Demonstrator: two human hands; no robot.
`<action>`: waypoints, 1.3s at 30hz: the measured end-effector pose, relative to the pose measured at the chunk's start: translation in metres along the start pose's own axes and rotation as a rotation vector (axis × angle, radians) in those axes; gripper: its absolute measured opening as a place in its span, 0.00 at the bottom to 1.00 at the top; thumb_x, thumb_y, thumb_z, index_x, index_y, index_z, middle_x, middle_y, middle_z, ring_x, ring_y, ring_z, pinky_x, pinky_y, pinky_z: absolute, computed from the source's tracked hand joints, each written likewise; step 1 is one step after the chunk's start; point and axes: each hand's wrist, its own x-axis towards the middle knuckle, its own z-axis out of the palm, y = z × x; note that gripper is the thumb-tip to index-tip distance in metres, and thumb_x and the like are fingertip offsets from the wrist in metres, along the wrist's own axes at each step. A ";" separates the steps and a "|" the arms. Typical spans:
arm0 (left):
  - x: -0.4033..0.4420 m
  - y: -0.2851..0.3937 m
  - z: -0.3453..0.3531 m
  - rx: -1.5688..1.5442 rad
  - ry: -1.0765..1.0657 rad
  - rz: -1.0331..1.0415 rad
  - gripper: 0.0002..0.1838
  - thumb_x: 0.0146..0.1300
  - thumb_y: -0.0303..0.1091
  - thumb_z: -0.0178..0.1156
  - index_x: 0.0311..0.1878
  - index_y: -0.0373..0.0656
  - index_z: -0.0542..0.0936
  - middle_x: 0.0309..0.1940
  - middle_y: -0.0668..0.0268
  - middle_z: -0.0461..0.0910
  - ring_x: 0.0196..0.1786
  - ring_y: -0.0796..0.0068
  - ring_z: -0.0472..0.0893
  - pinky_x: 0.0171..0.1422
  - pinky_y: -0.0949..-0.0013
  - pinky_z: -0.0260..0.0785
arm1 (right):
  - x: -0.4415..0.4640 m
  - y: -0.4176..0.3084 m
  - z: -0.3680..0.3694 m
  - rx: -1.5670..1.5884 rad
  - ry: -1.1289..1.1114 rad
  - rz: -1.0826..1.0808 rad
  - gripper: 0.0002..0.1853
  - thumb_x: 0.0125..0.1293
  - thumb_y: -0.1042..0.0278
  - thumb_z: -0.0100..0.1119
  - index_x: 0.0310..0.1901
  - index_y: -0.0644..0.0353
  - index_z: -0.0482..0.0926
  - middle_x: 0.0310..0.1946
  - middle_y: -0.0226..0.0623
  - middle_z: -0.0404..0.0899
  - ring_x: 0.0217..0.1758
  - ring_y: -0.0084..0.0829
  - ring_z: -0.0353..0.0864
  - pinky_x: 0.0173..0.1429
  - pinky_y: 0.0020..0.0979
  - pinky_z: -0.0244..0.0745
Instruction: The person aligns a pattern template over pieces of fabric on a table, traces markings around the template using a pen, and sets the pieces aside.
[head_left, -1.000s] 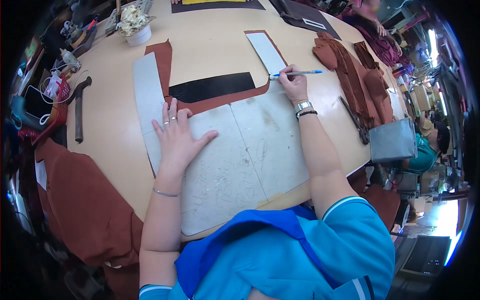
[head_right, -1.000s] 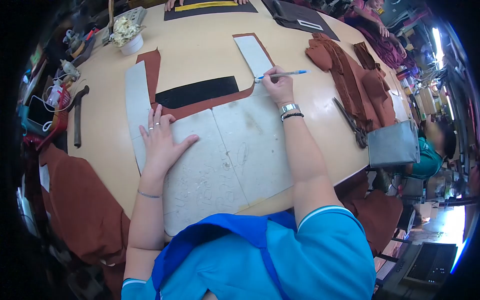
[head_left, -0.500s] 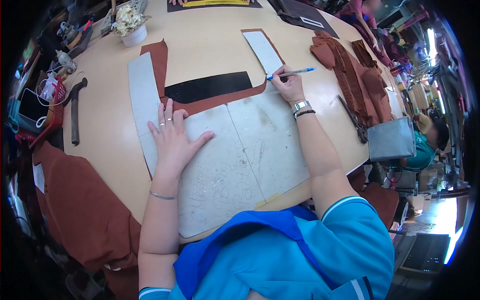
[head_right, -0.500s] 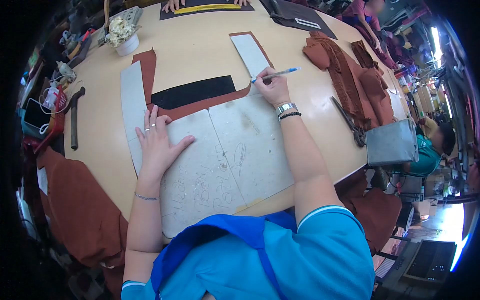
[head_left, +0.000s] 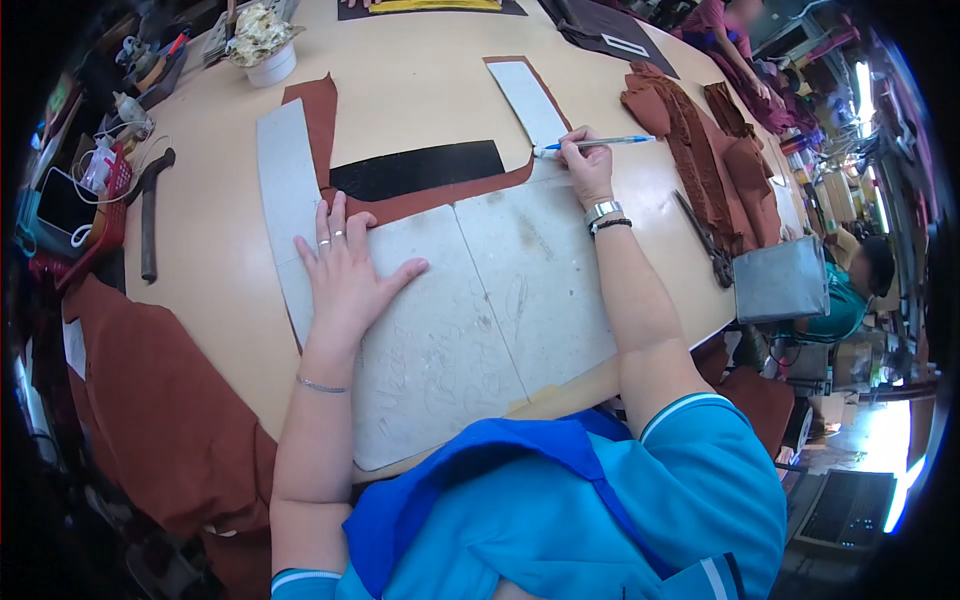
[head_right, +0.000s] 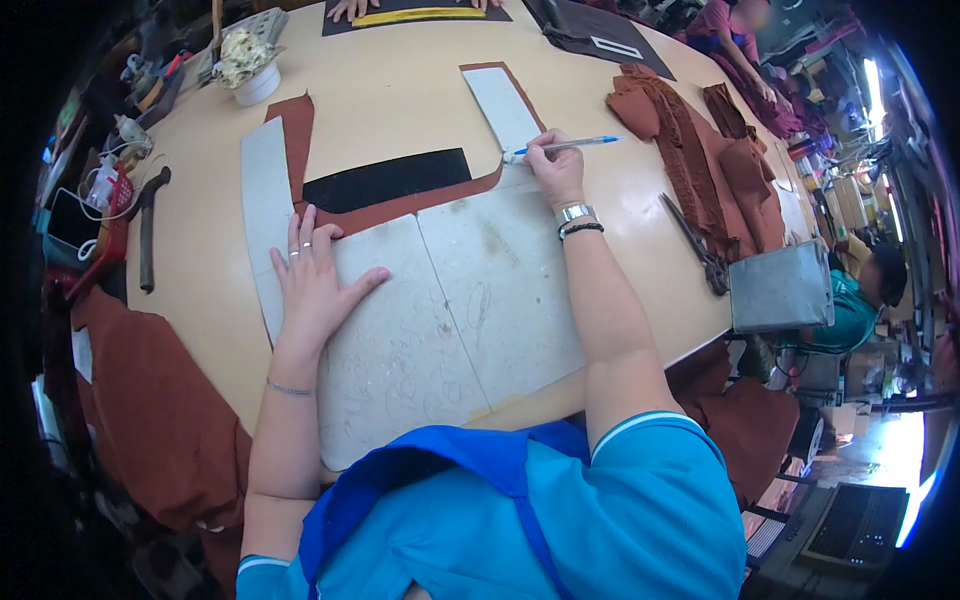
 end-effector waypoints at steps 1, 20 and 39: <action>-0.001 -0.001 0.001 0.014 0.006 0.007 0.43 0.48 0.70 0.65 0.57 0.46 0.69 0.74 0.49 0.51 0.79 0.48 0.45 0.73 0.26 0.36 | -0.001 -0.002 -0.001 0.051 0.019 0.037 0.02 0.59 0.74 0.59 0.33 0.61 0.77 0.24 0.29 0.79 0.27 0.16 0.75 0.32 0.20 0.70; -0.018 0.011 -0.001 0.086 -0.061 0.107 0.50 0.50 0.71 0.63 0.72 0.53 0.64 0.76 0.52 0.51 0.80 0.51 0.44 0.75 0.31 0.33 | -0.025 -0.021 0.009 0.139 0.025 -0.020 0.06 0.69 0.66 0.58 0.41 0.59 0.79 0.30 0.32 0.83 0.32 0.19 0.78 0.35 0.23 0.72; -0.017 0.007 0.001 0.037 -0.087 0.109 0.51 0.50 0.71 0.63 0.73 0.52 0.63 0.77 0.51 0.49 0.80 0.50 0.41 0.74 0.29 0.32 | -0.022 -0.009 0.007 0.005 0.111 0.059 0.16 0.72 0.59 0.56 0.51 0.61 0.82 0.45 0.32 0.81 0.42 0.17 0.75 0.46 0.21 0.72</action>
